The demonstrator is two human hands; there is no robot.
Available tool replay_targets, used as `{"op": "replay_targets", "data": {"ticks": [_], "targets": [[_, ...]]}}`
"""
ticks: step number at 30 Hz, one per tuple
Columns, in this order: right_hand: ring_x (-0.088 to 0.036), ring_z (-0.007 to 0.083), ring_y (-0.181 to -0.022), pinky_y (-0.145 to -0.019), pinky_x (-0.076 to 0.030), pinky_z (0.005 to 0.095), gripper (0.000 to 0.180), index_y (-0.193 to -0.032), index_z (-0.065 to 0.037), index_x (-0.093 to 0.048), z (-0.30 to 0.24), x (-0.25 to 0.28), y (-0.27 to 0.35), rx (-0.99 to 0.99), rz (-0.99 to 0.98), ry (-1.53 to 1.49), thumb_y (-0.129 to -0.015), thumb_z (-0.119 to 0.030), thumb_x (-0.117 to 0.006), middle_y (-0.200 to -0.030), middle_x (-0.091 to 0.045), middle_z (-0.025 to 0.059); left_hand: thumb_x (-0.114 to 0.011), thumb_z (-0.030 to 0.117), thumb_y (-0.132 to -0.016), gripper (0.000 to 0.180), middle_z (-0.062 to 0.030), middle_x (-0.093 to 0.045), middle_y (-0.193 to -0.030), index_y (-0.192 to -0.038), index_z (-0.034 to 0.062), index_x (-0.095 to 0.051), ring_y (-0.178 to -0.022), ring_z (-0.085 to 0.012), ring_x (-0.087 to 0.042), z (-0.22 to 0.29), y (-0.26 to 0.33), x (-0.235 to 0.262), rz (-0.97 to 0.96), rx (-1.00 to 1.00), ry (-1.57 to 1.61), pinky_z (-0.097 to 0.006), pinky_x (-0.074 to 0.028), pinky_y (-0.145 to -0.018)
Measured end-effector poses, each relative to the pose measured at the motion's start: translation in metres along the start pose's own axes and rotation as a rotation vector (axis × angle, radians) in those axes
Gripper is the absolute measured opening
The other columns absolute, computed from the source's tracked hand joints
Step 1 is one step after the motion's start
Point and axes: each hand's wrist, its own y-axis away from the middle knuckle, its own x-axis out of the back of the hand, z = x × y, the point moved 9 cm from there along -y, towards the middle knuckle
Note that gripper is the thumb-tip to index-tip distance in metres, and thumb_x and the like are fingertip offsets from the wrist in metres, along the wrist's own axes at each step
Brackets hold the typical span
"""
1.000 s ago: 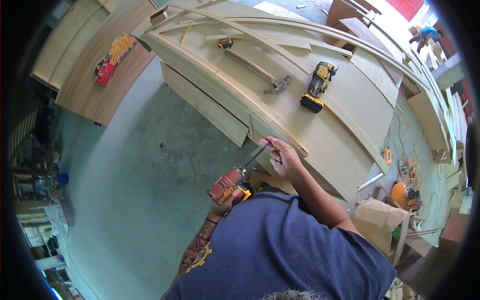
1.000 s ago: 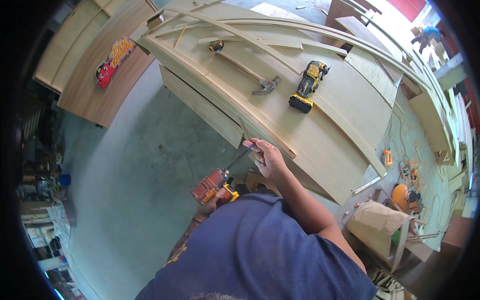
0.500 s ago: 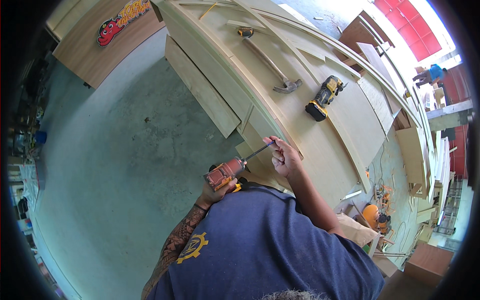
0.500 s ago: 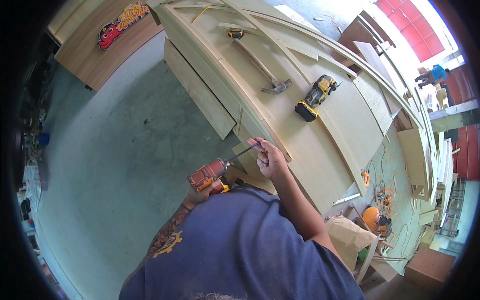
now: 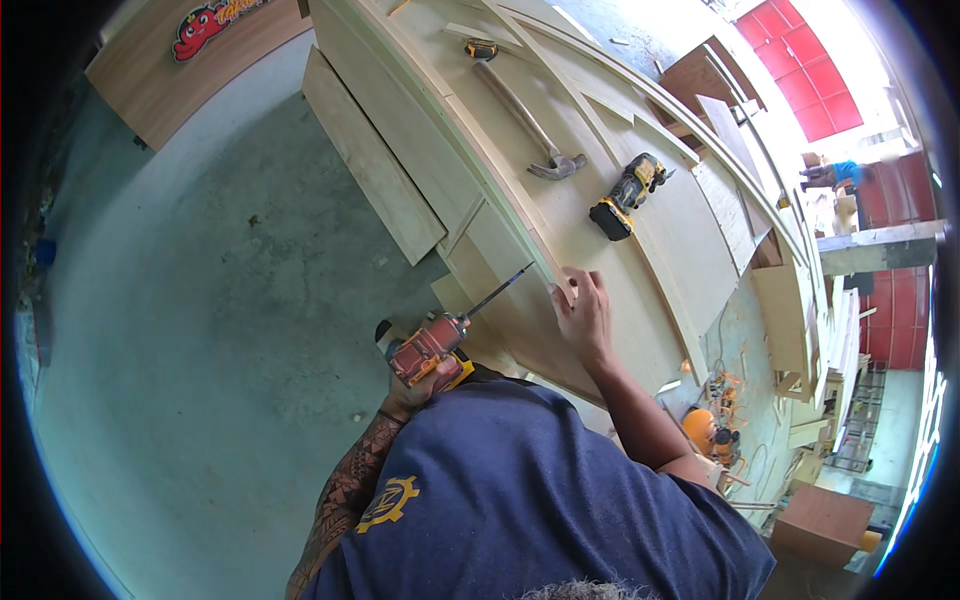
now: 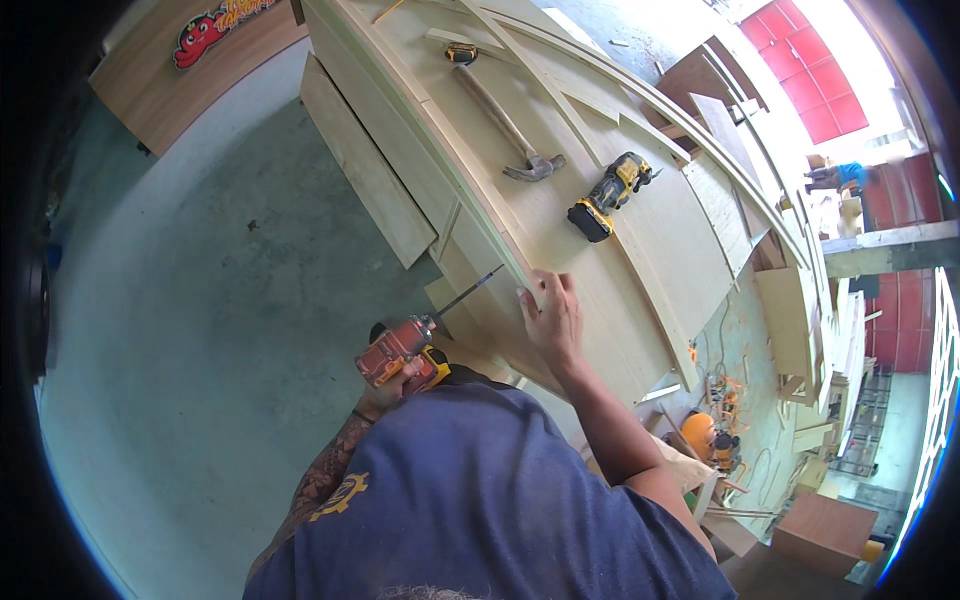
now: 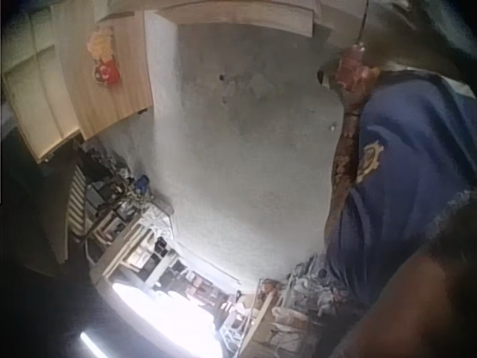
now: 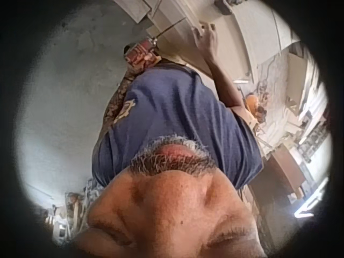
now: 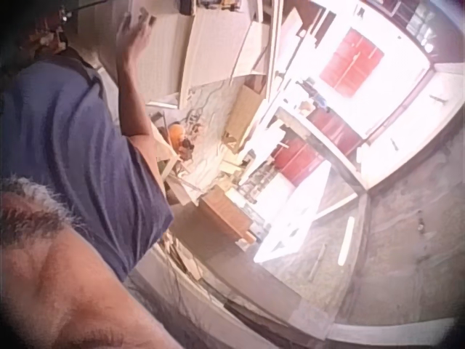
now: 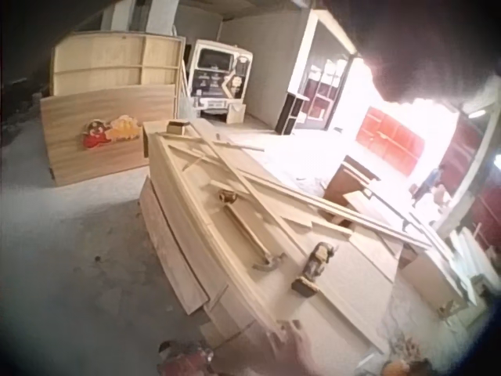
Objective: The recorder measures, marks with a pencil, and uses a power drill to screw wooden strips onto a larger wood panel assembly.
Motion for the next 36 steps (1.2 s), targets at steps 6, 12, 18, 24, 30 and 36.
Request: {"op": "replay_targets", "data": {"ticks": [6,12,18,24,30,36], "targets": [[-0.07,0.037,-0.11,-0.09,-0.056,0.0436,0.042,-0.12,0.0,-0.071,0.039,-0.019,-0.02,-0.002,-0.223,0.165,-0.083,-0.015,-0.084,-0.125,-0.068,0.0172,-0.079,0.02,-0.094,0.024,-0.005,-0.076,-0.101,-0.111,0.004,-0.073,-0.095,-0.0156,-0.073,-0.012,-0.007,-0.008,-0.003,-0.098,-0.032,-0.034,-0.058,-0.085],[-0.069,0.0362,-0.11,-0.096,-0.054,0.0439,0.048,-0.114,0.004,-0.072,0.061,-0.022,-0.027,-0.107,-0.197,0.111,-0.077,-0.02,-0.09,-0.116,-0.07,0.0202,-0.082,0.02,-0.09,0.025,-0.0064,-0.076,-0.098,-0.108,0.0037,-0.073,-0.093,-0.0165,-0.073,-0.021,-0.011,-0.018,-0.005,-0.189,-0.05,-0.034,-0.057,-0.084],[-0.069,0.0356,-0.104,-0.092,-0.054,0.0445,0.045,-0.106,0.002,-0.075,0.055,-0.023,-0.038,-0.052,-0.301,0.173,-0.075,-0.026,-0.093,-0.106,-0.071,0.0195,-0.084,0.022,-0.089,0.034,-0.0065,-0.078,-0.099,-0.117,0.0048,-0.074,-0.092,-0.0173,-0.074,-0.041,-0.008,-0.023,-0.04,-0.011,-0.047,-0.034,-0.058,-0.083],[-0.069,0.0357,-0.097,-0.087,-0.054,0.0454,0.047,-0.106,0.003,-0.076,0.055,-0.029,-0.04,-0.03,-0.377,0.256,-0.076,-0.029,-0.093,-0.1,-0.071,0.0195,-0.082,0.023,-0.09,0.037,-0.0092,-0.078,-0.108,-0.122,0.0043,-0.073,-0.097,-0.0193,-0.074,-0.048,-0.007,-0.025,-0.056,-0.028,-0.095,-0.035,-0.057,-0.088],[-0.071,0.0357,-0.098,-0.087,-0.055,0.045,0.052,-0.109,0.003,-0.076,0.065,-0.028,-0.049,-0.107,-0.471,0.213,-0.076,-0.034,-0.093,-0.103,-0.072,0.0214,-0.081,0.023,-0.09,0.042,-0.0114,-0.078,-0.114,-0.126,0.004,-0.072,-0.103,-0.0209,-0.074,-0.039,-0.007,-0.028,-0.054,-0.05,-0.055,-0.036,-0.056,-0.092],[-0.072,0.0351,-0.1,-0.088,-0.055,0.0446,0.055,-0.112,0.004,-0.075,0.065,-0.03,-0.048,-0.079,-0.5,0.233,-0.077,-0.036,-0.092,-0.106,-0.072,0.0213,-0.08,0.022,-0.09,0.044,-0.0104,-0.077,-0.117,-0.128,0.0032,-0.071,-0.105,-0.0206,-0.074,-0.04,-0.01,-0.03,-0.05,-0.092,-0.021,-0.036,-0.056,-0.093]]}}
